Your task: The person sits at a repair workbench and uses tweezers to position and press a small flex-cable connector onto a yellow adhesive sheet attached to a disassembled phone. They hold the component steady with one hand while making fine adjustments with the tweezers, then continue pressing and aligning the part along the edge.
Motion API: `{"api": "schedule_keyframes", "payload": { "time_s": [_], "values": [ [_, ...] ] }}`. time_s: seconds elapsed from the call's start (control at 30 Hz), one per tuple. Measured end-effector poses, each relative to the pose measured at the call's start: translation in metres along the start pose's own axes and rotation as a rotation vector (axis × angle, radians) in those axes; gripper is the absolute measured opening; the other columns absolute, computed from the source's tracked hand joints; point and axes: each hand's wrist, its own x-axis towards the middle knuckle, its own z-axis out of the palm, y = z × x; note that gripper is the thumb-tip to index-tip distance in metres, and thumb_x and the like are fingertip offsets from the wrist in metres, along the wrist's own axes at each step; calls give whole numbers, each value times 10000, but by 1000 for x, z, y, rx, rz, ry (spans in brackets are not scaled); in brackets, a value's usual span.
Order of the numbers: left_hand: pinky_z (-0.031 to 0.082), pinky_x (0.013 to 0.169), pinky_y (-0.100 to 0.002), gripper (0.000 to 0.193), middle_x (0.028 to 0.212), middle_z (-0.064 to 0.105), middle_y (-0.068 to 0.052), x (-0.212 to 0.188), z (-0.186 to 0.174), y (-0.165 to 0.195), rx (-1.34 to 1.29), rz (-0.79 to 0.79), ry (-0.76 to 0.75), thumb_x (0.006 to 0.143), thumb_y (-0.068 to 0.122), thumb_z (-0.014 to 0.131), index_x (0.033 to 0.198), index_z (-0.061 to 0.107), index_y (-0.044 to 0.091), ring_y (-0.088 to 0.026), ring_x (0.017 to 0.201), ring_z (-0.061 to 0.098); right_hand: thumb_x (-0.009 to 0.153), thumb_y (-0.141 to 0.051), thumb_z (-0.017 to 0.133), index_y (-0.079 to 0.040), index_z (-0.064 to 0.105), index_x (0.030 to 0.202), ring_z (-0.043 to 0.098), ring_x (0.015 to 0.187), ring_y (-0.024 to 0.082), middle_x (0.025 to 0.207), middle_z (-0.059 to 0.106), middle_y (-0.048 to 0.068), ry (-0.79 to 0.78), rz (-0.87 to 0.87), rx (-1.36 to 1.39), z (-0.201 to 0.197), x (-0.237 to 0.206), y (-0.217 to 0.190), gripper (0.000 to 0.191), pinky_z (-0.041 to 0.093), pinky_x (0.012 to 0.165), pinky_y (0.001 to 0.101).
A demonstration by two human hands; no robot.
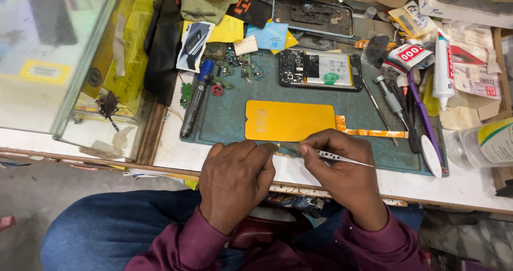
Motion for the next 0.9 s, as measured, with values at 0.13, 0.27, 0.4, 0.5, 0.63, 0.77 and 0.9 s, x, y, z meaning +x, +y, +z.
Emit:
{"api": "schedule_keyframes", "payload": {
  "time_s": [0.13,0.27,0.4,0.5,0.63,0.77,0.9],
  "values": [
    [403,661,-396,230,774,648,-35,-1,1,-1,6,-3,-19,795,106,712,1021,754,113,-218,740,649,900,-67,767,11,737,934,736,787,85,843,784,47,-16,-33,32,-1,-1,1,90,576,726,240],
    [406,661,-398,259,766,648,-32,-1,1,-2,-4,-22,-39,774,101,712,1028,757,115,-216,736,648,880,-63,780,13,728,908,710,758,82,819,772,48,-20,-1,7,-1,-2,2,96,568,698,239],
    [408,671,-394,256,786,650,-27,-1,0,-1,0,-5,-7,782,92,706,1032,753,121,-216,751,649,881,-56,779,14,733,912,714,772,79,824,775,47,-9,8,24,-2,0,3,89,570,720,238],
    [407,667,-394,252,778,642,-30,-2,1,-1,-7,-12,-12,782,95,710,1029,752,118,-218,751,650,880,-49,772,15,736,922,714,789,77,844,780,49,-25,0,56,-1,-2,3,85,568,723,238],
    [404,659,-394,256,762,638,-28,-1,1,-2,-15,-24,-35,770,99,717,1023,753,112,-214,737,649,870,-52,788,18,722,896,696,764,81,811,771,57,-25,22,-2,-2,-3,2,100,562,695,242],
    [404,664,-390,251,781,643,-30,-1,0,-1,6,-7,-12,782,92,713,1029,751,114,-215,745,646,867,-56,788,18,728,907,716,760,82,821,779,51,-10,-4,15,-1,-1,1,104,572,699,241],
    [405,661,-392,246,749,630,-30,-2,1,-2,-4,-27,-38,778,99,715,1020,754,117,-211,736,647,862,-51,784,19,729,916,719,761,79,834,776,49,-19,-34,1,-2,-3,-2,105,570,689,236]
  ]
}}
